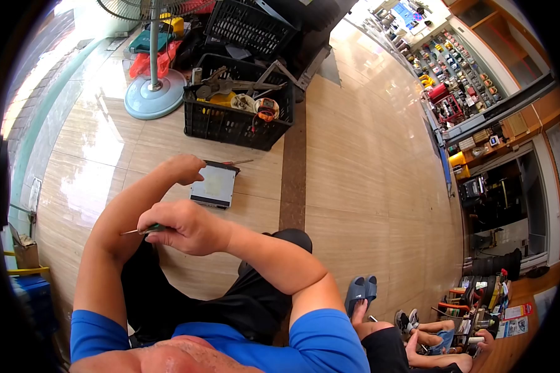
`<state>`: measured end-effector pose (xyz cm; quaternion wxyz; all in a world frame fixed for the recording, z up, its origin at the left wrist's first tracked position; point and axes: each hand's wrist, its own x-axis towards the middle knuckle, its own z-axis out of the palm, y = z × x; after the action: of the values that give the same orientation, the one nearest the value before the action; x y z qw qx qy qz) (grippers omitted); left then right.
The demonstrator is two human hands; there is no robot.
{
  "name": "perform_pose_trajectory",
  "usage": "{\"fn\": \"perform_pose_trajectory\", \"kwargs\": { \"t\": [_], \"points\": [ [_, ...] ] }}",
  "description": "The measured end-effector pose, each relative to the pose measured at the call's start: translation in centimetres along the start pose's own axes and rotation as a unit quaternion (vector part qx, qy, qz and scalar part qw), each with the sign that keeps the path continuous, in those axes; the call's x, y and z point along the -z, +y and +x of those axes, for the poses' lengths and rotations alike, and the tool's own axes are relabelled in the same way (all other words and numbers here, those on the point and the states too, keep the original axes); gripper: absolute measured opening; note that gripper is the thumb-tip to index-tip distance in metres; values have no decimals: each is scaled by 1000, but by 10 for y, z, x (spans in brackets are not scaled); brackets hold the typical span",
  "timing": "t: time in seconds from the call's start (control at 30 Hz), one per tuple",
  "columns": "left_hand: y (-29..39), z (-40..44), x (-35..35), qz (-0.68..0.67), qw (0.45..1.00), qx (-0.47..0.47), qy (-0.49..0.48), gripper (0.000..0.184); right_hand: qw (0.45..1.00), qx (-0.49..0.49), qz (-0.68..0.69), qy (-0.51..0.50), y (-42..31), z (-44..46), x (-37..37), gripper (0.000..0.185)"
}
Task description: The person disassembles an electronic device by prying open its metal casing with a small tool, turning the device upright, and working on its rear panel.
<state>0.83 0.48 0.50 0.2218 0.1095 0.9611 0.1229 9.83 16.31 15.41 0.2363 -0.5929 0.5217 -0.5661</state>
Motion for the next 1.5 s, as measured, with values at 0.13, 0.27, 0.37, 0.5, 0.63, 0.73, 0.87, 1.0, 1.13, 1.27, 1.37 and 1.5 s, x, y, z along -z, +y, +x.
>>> {"fn": "perform_pose_trajectory", "kwargs": {
  "t": [0.13, 0.27, 0.37, 0.5, 0.63, 0.73, 0.87, 1.0, 1.13, 1.27, 1.37, 1.5],
  "points": [
    [3, -4, 6, 7, 1000, 1, -10, 41, 997, -30, -54, 54, 4, -1, 1, 21],
    [2, -8, 11, 0, 1000, -1, -25, 41, 987, -93, -92, 94, 1, 1, 7, 18],
    [4, -12, 9, -5, 1000, -5, -22, 40, 982, -79, -124, 122, 5, 2, 8, 16],
    [3, -9, 9, -5, 1000, -3, -10, 40, 983, -86, -114, 111, -2, 2, 8, 16],
    [3, -5, 6, 0, 1000, 7, -6, 40, 999, -11, -31, 21, 0, 2, 3, 20],
    [5, -8, 10, 1, 1000, 8, -13, 40, 995, -50, -59, 66, 4, 0, -1, 19],
    [-1, -12, 9, -15, 1000, 10, -9, 40, 989, -85, -80, 89, 4, 3, 4, 18],
    [-23, -14, -17, -169, 958, -156, 174, 37, 978, -75, -139, 139, 2, 4, 7, 15],
    [-9, -17, -1, -140, 974, -113, 134, 38, 968, -76, -186, 152, 1, 4, 8, 17],
    [7, -18, 16, -39, 999, 15, 4, 40, 985, -39, -124, 110, 3, 2, 6, 21],
    [2, -7, 7, -7, 1000, 1, 11, 39, 997, -2, -71, 42, 2, 2, 5, 24],
    [1, -6, 7, -9, 1000, 2, 5, 39, 990, -45, -110, 69, 5, 0, 1, 22]
  ]
}}
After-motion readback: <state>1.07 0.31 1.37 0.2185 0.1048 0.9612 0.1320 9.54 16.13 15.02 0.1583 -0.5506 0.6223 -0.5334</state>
